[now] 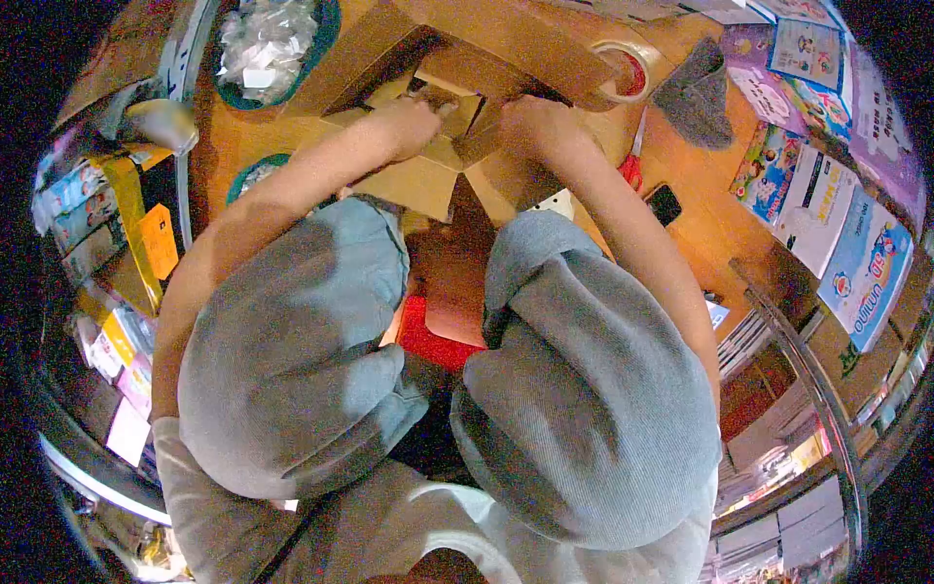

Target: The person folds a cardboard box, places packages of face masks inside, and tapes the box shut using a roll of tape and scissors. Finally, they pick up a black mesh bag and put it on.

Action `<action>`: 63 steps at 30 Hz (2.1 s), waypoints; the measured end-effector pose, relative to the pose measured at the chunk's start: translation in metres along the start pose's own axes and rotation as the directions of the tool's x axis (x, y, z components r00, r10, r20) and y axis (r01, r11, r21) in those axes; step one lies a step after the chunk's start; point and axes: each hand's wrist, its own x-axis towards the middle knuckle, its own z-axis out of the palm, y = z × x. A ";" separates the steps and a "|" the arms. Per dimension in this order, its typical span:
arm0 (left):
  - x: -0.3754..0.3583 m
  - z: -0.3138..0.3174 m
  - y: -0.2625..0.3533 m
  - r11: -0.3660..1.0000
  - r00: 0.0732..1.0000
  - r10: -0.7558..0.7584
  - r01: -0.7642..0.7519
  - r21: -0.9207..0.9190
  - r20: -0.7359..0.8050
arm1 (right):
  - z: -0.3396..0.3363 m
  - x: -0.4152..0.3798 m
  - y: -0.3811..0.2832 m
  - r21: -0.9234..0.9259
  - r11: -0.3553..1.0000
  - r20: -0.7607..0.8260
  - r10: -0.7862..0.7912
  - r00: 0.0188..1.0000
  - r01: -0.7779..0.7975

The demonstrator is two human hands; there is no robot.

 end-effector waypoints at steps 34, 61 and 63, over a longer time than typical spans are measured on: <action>0.034 -0.008 -0.015 0.958 0.948 0.002 0.090 -0.274 0.319 | -0.029 0.023 -0.022 0.054 0.996 0.169 0.064 0.984 -0.074; 0.026 0.065 -0.015 0.980 0.970 -0.051 0.094 0.174 -0.237 | 0.011 0.025 -0.054 -0.609 0.793 0.131 0.102 0.986 -0.002; 0.029 0.062 -0.017 0.978 0.982 -0.027 0.065 0.197 -0.189 | 0.012 0.028 -0.049 -0.538 0.842 0.095 0.090 0.991 -0.024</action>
